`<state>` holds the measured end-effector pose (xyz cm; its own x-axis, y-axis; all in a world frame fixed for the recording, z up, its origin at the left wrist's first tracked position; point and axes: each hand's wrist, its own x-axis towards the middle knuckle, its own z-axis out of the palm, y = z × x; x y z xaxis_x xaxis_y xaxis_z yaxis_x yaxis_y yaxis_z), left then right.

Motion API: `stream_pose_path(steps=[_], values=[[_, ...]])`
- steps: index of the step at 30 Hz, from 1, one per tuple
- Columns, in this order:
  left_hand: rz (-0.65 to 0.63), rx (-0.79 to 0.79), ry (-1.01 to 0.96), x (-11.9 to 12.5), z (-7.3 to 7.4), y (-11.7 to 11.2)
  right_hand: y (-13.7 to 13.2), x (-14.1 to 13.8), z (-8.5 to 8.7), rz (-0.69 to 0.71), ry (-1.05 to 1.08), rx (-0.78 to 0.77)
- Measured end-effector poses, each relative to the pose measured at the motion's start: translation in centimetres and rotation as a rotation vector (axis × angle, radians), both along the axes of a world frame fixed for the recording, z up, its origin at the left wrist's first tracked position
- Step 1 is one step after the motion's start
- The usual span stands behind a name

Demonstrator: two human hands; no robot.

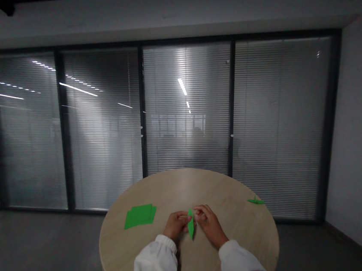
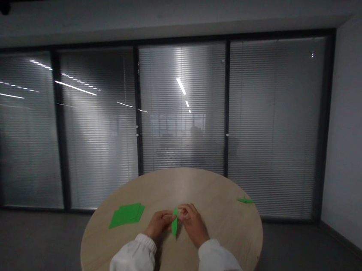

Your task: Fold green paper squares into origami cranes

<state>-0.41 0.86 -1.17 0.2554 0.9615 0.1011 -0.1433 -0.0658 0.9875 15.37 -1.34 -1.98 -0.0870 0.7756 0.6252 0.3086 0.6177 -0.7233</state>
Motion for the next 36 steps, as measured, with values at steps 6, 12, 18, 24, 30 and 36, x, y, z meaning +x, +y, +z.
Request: stream_pose_path(steps=[6,12,18,24,30,36], values=[[0.073,-0.057,-0.01,-0.2,-0.5,0.6,-0.3,-0.1,0.1,0.089,-0.07,-0.012],[0.048,-0.052,0.056,-0.3,-0.4,0.4,0.0,0.0,-0.2,0.083,-0.05,-0.041],[0.031,-0.08,-0.08,-0.1,-0.2,0.0,0.7,0.0,-0.5,0.09,0.031,-0.072],[-0.005,-0.086,-0.152,0.0,0.1,-0.3,1.2,-0.1,-1.0,0.188,0.216,-0.148],[-0.078,-0.012,-0.214,0.3,0.1,-0.4,0.7,-0.4,-0.7,0.227,0.356,-0.243],[-0.002,-0.057,-0.17,0.7,0.3,-0.2,1.3,-0.2,-1.3,0.167,0.353,-0.28]])
